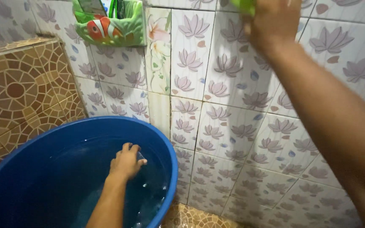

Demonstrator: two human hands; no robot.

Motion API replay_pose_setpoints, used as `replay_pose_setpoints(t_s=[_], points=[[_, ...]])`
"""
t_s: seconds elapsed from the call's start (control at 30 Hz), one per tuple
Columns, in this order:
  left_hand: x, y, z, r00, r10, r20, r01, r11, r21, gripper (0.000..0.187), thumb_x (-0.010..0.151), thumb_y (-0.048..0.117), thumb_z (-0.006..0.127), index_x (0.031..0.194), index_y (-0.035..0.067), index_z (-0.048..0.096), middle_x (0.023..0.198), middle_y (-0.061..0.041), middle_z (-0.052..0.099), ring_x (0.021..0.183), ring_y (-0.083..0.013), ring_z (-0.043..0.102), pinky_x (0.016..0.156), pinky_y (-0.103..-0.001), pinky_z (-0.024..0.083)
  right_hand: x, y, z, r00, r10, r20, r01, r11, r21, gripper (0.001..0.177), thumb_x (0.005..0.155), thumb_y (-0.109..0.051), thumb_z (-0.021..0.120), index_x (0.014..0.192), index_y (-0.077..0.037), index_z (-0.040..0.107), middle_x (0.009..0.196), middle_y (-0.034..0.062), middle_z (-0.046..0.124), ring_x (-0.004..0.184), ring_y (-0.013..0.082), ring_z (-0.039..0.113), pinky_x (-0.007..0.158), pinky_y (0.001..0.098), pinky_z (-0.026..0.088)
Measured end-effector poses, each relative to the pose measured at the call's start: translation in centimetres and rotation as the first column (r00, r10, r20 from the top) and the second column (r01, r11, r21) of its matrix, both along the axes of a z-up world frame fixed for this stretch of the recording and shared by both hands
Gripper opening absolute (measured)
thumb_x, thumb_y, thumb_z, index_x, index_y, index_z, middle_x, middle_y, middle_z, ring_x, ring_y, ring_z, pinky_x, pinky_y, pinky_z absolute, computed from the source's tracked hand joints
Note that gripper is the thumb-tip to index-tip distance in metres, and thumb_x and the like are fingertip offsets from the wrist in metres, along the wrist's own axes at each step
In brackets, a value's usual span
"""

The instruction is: Scrubbing the outside of a large blue bucket and the adjacent wall and floor tiles in a bathroom using a green scrub brush.

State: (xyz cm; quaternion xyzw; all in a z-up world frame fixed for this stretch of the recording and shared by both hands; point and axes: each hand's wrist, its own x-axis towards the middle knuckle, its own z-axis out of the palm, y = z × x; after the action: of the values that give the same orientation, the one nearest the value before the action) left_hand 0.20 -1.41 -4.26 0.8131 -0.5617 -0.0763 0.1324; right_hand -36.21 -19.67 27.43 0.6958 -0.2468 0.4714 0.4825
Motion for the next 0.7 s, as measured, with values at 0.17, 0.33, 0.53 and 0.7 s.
replay_pose_setpoints(t_s=[0.17, 0.33, 0.53, 0.7], points=[[-2.2, 0.9, 2.5, 0.997, -0.006, 0.083, 0.001, 0.998, 0.065, 0.076, 0.082, 0.041, 0.078, 0.150, 0.033, 0.046, 0.158, -0.004, 0.031, 0.146, -0.0389, 0.030, 0.107, -0.072, 0.032, 0.6, 1.6, -10.0, 0.964, -0.139, -0.228, 0.198, 0.945, 0.261, 0.026, 0.104, -0.028, 0.068, 0.128, -0.018, 0.066, 0.095, 0.0092, 0.067, 0.067, 0.0210, 0.061, 0.067, 0.0396, 0.043], [-4.1, 1.3, 3.7, 0.962, -0.154, 0.224, 0.203, 0.956, -0.213, 0.070, 0.078, 0.034, 0.076, 0.143, 0.024, 0.051, 0.151, -0.006, 0.045, 0.142, -0.0347, 0.039, 0.104, -0.077, 0.024, -0.7, 3.6, -18.8, 0.925, 0.010, -0.380, 0.104, 0.956, 0.276, 0.030, 0.097, -0.027, 0.062, 0.126, -0.023, 0.067, 0.095, 0.0029, 0.066, 0.078, 0.0188, 0.064, 0.074, 0.0395, 0.045], [-11.0, -1.5, 4.9, 0.869, -0.427, 0.250, 0.495, 0.743, -0.451, 0.033, 0.087, 0.031, 0.069, 0.116, 0.015, 0.068, 0.119, -0.008, 0.070, 0.120, -0.0273, 0.060, 0.107, -0.065, 0.034, -1.8, 1.4, -10.1, 0.905, -0.263, -0.336, 0.326, 0.934, 0.147, 0.026, 0.106, -0.022, 0.058, 0.130, -0.026, 0.068, 0.093, 0.0043, 0.065, 0.080, 0.0195, 0.062, 0.081, 0.0431, 0.044], [-14.6, -6.5, 3.5, 0.774, -0.614, 0.151, 0.619, 0.685, -0.386, 0.026, 0.085, 0.030, 0.069, 0.103, 0.011, 0.072, 0.106, -0.011, 0.074, 0.107, -0.0330, 0.067, 0.096, -0.050, 0.048, -3.2, 1.0, -1.1, 0.952, -0.301, -0.059, 0.292, 0.949, -0.119, 0.046, 0.079, -0.015, 0.071, 0.124, -0.021, 0.066, 0.109, 0.0061, 0.068, 0.100, 0.0235, 0.066, 0.084, 0.0445, 0.046]])
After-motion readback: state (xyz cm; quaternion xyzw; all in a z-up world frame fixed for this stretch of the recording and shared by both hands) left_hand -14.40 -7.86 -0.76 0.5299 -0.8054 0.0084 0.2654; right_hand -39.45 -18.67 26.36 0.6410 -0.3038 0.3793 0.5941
